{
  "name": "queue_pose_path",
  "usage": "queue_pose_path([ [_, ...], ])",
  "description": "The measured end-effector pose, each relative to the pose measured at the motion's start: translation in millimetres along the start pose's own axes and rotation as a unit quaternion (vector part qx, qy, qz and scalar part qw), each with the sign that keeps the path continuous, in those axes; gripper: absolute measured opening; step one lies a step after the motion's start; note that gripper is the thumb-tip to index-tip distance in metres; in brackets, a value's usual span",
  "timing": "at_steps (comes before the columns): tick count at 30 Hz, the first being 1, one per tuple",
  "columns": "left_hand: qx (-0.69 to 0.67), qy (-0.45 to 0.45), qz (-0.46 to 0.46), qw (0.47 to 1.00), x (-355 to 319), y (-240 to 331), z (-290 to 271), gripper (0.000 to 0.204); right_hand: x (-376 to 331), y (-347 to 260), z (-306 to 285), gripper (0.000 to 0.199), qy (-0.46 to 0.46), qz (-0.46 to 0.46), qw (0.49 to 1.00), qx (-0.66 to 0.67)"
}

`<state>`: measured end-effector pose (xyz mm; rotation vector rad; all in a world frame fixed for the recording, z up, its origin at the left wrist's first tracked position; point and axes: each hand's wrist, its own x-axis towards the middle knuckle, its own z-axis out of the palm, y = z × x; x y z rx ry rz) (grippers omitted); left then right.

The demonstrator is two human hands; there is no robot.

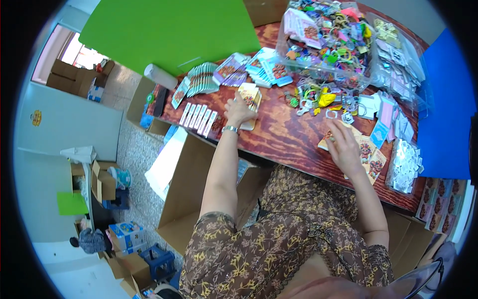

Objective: Packing small toy items and cards into plastic cups on a table.

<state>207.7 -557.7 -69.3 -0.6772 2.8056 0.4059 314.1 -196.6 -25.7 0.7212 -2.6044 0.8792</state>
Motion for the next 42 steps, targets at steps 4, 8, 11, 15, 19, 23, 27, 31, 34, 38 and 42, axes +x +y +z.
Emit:
queue_pose_path([
  [4,-0.010,0.009,0.013,1.000,-7,-2,-1,0.129,2,-7,2,0.053,0.002,-0.011,1.000,0.013],
  [8,-0.052,0.025,0.038,0.998,-13,-2,-1,0.132,0,-3,-2,0.054,0.004,-0.010,1.000,0.015],
  [11,-0.055,0.042,0.055,0.996,-22,-1,5,0.134,-2,-1,-5,0.055,0.006,-0.007,1.000,0.016],
  [15,-0.032,0.124,0.103,0.986,-33,-1,10,0.133,-3,2,-11,0.055,0.007,-0.006,1.000,0.010],
  [19,-0.057,0.119,0.123,0.984,-39,6,-4,0.131,-4,5,-19,0.053,0.024,-0.001,1.000,0.005],
  [23,-0.101,0.151,0.175,0.968,-40,18,-23,0.129,-6,8,-17,0.052,0.041,-0.001,0.999,0.011],
  [27,-0.189,0.183,0.273,0.925,-47,58,-52,0.128,-8,7,-20,0.051,0.044,-0.008,0.999,0.010],
  [31,-0.244,0.187,0.368,0.877,-47,128,-86,0.126,-6,8,-26,0.050,0.055,-0.016,0.998,0.025],
  [34,-0.238,0.207,0.412,0.855,-28,190,-101,0.126,-4,8,-34,0.048,0.049,-0.009,0.998,0.040],
  [38,-0.223,0.183,0.350,0.891,16,280,-114,0.129,-11,14,-46,0.048,0.055,0.008,0.998,0.035],
  [42,-0.230,0.160,0.286,0.916,51,349,-127,0.134,-17,22,-66,0.048,0.042,0.046,0.998,0.030],
])
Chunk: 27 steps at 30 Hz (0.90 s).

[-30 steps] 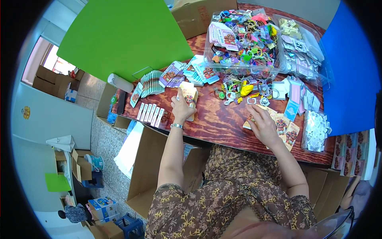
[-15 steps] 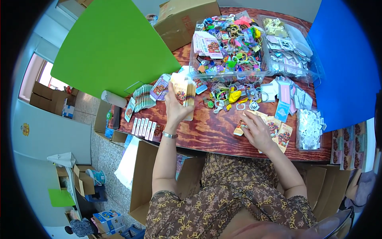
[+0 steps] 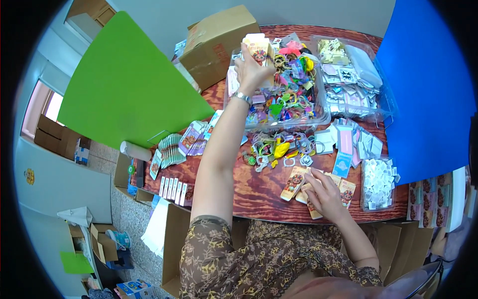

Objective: Packing small toy items and cards into plastic cups on a table.

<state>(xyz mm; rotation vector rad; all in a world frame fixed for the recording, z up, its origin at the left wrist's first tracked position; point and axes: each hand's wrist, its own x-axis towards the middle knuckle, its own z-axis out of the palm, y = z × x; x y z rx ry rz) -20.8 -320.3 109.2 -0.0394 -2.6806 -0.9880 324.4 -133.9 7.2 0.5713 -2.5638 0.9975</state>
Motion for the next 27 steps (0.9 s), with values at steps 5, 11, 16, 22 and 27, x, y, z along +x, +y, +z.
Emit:
queue_pose_path([
  [5,-0.008,0.014,-0.039,0.999,51,-22,41,0.133,5,16,-19,0.047,-0.020,0.047,0.999,-0.002],
  [11,-0.375,-0.146,0.044,0.914,56,-37,26,0.112,91,40,-53,0.041,0.037,0.023,0.998,0.048],
  [16,-0.420,-0.073,0.009,0.905,19,-59,-35,0.097,227,78,-2,0.035,-0.016,-0.134,0.991,0.023],
  [22,-0.387,-0.055,-0.018,0.920,-5,-101,-66,0.110,308,74,98,0.057,-0.194,-0.079,0.964,-0.166],
  [27,-0.394,-0.057,-0.030,0.917,-11,-108,-64,0.115,346,107,147,0.059,-0.149,-0.117,0.952,-0.242],
])
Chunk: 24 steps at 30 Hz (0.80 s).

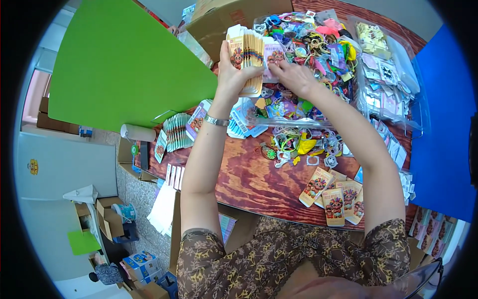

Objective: Packing small toy items and cards into plastic cups on a table.

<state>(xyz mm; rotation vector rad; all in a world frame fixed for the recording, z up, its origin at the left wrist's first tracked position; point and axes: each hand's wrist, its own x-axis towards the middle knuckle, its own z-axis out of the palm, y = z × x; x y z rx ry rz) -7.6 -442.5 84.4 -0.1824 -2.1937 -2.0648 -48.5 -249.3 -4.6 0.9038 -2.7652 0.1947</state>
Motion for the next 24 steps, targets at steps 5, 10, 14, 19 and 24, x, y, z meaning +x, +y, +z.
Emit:
queue_pose_path([
  [5,0.006,0.006,0.012,1.000,4,-14,-7,0.116,14,-4,4,0.047,0.022,-0.026,0.999,0.041],
  [10,0.098,0.024,0.045,0.994,17,-32,-1,0.118,31,-5,7,0.039,-0.007,0.046,0.997,0.061],
  [14,0.025,0.006,0.028,0.999,18,-25,17,0.120,8,-2,-20,0.036,-0.065,0.026,0.990,0.122],
  [19,0.130,0.013,0.026,0.991,38,-45,42,0.122,-49,26,-29,0.038,0.038,-0.092,0.992,0.074],
  [24,0.228,0.035,0.007,0.973,57,-43,89,0.130,-95,65,-48,0.037,0.085,-0.065,0.992,0.065],
])
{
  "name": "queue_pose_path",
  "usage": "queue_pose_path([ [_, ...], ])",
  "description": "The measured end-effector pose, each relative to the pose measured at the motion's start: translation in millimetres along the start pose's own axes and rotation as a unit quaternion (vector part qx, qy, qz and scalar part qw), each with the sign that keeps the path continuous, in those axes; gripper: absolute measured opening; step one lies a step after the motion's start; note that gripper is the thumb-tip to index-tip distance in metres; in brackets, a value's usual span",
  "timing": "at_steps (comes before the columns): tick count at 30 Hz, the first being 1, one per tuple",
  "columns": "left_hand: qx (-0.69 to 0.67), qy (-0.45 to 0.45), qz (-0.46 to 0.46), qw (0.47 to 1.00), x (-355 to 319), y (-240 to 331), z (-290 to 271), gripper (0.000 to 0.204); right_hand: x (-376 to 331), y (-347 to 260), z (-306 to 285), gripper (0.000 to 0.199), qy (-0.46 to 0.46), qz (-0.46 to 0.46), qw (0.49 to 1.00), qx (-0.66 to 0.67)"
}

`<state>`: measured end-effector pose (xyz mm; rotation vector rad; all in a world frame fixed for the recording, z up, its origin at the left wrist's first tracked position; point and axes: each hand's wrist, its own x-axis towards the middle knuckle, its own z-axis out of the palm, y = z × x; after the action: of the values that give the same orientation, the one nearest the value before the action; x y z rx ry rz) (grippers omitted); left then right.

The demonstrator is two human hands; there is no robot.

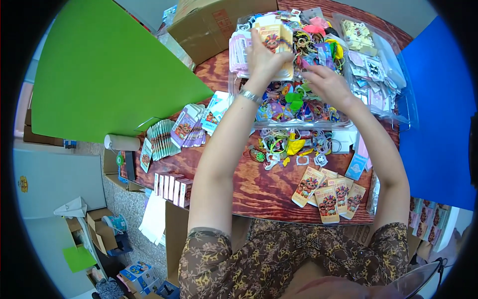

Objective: Packing small toy items and cards into plastic cups on a table.

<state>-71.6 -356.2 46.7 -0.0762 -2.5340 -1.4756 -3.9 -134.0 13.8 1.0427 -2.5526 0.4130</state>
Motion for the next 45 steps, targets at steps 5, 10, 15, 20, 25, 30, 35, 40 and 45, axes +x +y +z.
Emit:
queue_pose_path([
  [5,0.197,-0.033,-0.044,0.979,3,-8,42,0.135,-23,2,-15,0.036,0.020,0.068,0.997,0.014],
  [10,0.213,-0.066,-0.028,0.974,-1,-24,43,0.138,-35,-7,-20,0.044,-0.014,0.087,0.996,0.035],
  [15,0.243,-0.054,0.004,0.969,-1,-26,50,0.135,-33,-9,-24,0.041,0.003,0.092,0.993,0.076],
  [20,0.338,-0.004,0.037,0.940,1,-21,48,0.114,-34,6,-29,0.042,-0.182,0.186,0.957,0.132],
  [25,0.367,-0.023,0.064,0.928,-10,-9,48,0.112,-32,3,-3,0.097,-0.313,0.173,0.931,0.081],
  [30,0.340,0.019,0.106,0.934,-14,-20,32,0.101,-12,-33,21,0.101,-0.328,0.241,0.914,-0.002],
  [35,0.306,0.084,0.230,0.920,-25,-12,14,0.075,-17,-14,28,0.068,-0.318,0.210,0.924,0.027],
  [40,0.238,0.082,0.275,0.928,-62,-3,1,0.064,-25,3,46,0.069,-0.287,0.173,0.941,0.047],
  [45,0.163,0.097,0.326,0.926,-114,-1,-28,0.057,-19,25,36,0.050,-0.277,0.109,0.951,0.085],
])
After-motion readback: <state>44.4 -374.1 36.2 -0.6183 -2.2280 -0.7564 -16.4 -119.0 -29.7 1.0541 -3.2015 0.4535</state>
